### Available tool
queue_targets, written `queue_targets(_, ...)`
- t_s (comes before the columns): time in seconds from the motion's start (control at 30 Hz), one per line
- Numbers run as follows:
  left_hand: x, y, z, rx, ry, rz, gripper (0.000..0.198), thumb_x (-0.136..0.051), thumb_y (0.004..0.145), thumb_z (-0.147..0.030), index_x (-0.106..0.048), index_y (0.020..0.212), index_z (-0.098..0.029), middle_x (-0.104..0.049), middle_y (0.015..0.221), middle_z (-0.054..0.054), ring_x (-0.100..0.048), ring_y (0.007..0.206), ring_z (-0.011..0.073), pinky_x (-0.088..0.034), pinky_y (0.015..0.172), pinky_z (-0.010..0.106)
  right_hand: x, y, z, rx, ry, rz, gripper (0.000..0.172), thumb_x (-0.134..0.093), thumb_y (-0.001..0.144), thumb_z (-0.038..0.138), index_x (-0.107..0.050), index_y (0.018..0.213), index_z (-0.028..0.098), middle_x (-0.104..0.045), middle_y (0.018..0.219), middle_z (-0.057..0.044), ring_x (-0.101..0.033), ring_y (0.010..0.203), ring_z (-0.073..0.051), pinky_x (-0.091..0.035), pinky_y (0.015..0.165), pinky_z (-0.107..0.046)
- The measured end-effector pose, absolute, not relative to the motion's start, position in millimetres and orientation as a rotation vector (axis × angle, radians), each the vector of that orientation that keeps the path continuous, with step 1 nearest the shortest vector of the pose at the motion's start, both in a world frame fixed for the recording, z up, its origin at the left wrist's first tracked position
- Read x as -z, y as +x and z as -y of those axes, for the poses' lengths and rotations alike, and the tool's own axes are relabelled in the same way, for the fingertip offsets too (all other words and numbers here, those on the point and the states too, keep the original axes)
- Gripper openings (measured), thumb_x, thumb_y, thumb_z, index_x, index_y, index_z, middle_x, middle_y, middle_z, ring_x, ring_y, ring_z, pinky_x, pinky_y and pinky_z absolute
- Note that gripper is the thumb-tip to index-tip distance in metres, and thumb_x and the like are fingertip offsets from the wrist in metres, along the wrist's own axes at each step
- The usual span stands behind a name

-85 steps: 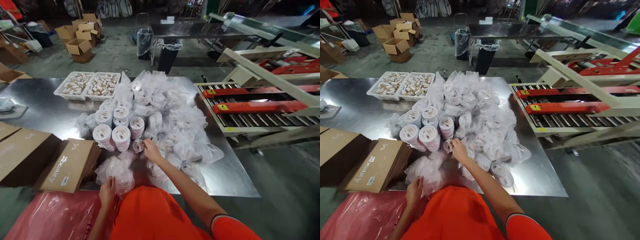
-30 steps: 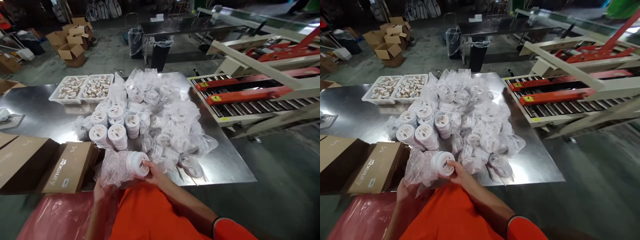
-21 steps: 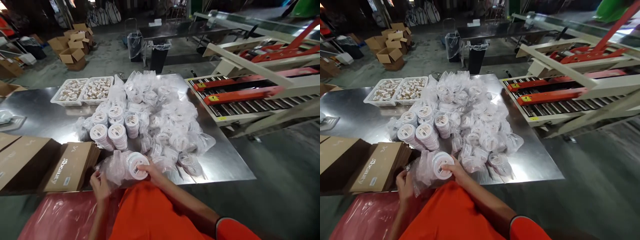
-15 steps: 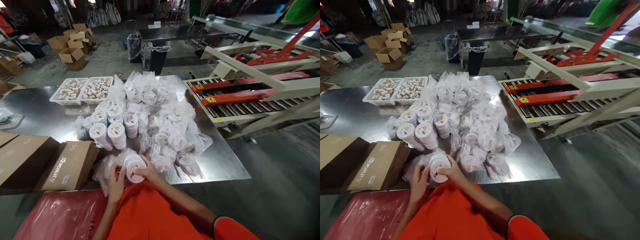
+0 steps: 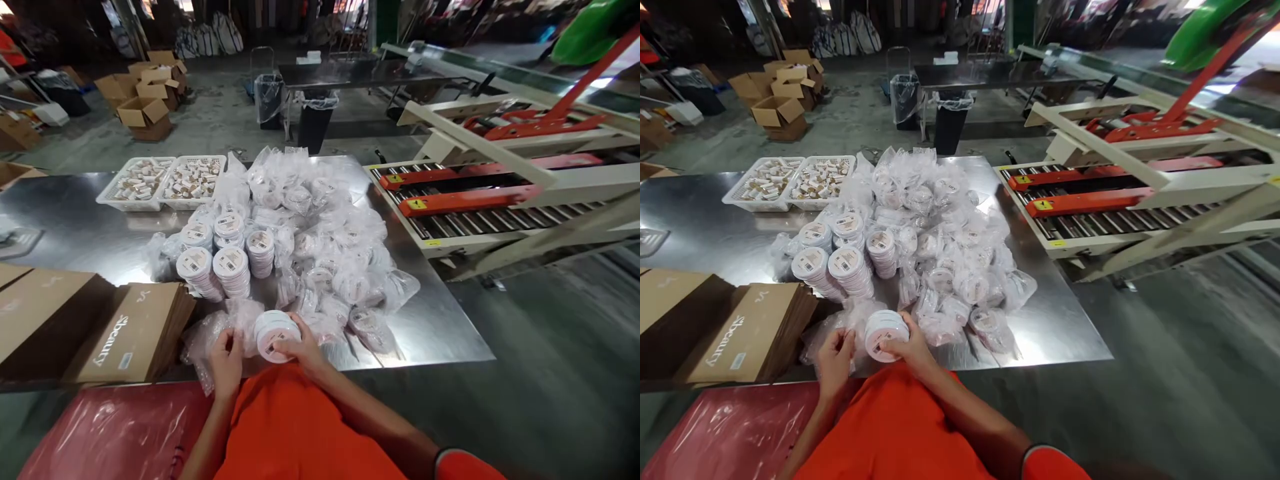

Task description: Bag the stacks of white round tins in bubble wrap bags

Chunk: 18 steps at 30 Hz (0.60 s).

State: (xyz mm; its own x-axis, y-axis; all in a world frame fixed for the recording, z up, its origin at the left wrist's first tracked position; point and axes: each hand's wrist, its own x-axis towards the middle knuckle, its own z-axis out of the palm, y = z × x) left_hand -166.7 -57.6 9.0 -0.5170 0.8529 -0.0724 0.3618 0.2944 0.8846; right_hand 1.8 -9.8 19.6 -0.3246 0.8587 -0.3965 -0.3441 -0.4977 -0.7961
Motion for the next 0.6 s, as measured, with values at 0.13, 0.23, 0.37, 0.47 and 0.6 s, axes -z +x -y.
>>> queue_targets(0.13,-23,-161,56,-1.163,1.142,-2.119,0.030,-0.054,0.081,-0.048,-0.059,0.080,-0.018,-0.056,0.062,-0.001,-0.052,0.057,0.0143,-0.044,0.057,0.027,-29,4,7,-1.972,-1.063,0.638,0.050,-0.080,0.050,0.018,-0.063,0.096,0.022,-0.065,0.080,0.002,-0.058,0.071,-0.016,-0.046,0.066,-0.027)
queue_targets(0.23,-29,-159,53,-1.143,1.217,-2.107,0.025,-0.053,0.081,-0.043,-0.060,0.078,-0.019,-0.058,0.064,0.000,-0.053,0.058,0.0143,-0.044,0.059,0.026,-33,6,7,-2.113,-0.936,0.686,0.050,-0.079,0.047,0.016,-0.066,0.096,0.021,-0.067,0.079,0.002,-0.058,0.070,-0.015,-0.045,0.065,-0.025)
queue_targets(0.37,-32,-163,54,-1.134,1.353,-1.979,0.025,-0.050,0.085,-0.038,-0.064,0.079,-0.018,-0.063,0.067,0.001,-0.057,0.060,0.0144,-0.047,0.060,0.025,-23,7,0,-2.112,-0.925,0.684,0.046,-0.076,0.048,0.020,-0.066,0.092,0.021,-0.067,0.079,0.001,-0.058,0.069,-0.015,-0.045,0.064,-0.025)
queue_targets(0.47,-32,-168,59,-1.119,1.420,-1.972,0.029,-0.052,0.085,-0.041,-0.066,0.080,-0.016,-0.064,0.066,0.002,-0.058,0.059,0.0145,-0.048,0.059,0.025,-10,6,-8,-2.111,-0.949,0.724,0.034,-0.072,0.052,0.028,-0.065,0.083,0.018,-0.066,0.073,-0.001,-0.058,0.067,-0.016,-0.046,0.066,-0.028)
queue_targets(0.6,-31,-169,61,-1.088,1.463,-1.968,0.029,-0.051,0.085,-0.040,-0.065,0.079,-0.016,-0.063,0.064,0.001,-0.056,0.055,0.0141,-0.048,0.056,0.025,-6,6,-13,-2.071,-0.986,0.810,0.037,-0.075,0.052,0.029,-0.061,0.085,0.019,-0.064,0.074,0.000,-0.057,0.067,-0.016,-0.045,0.065,-0.028)
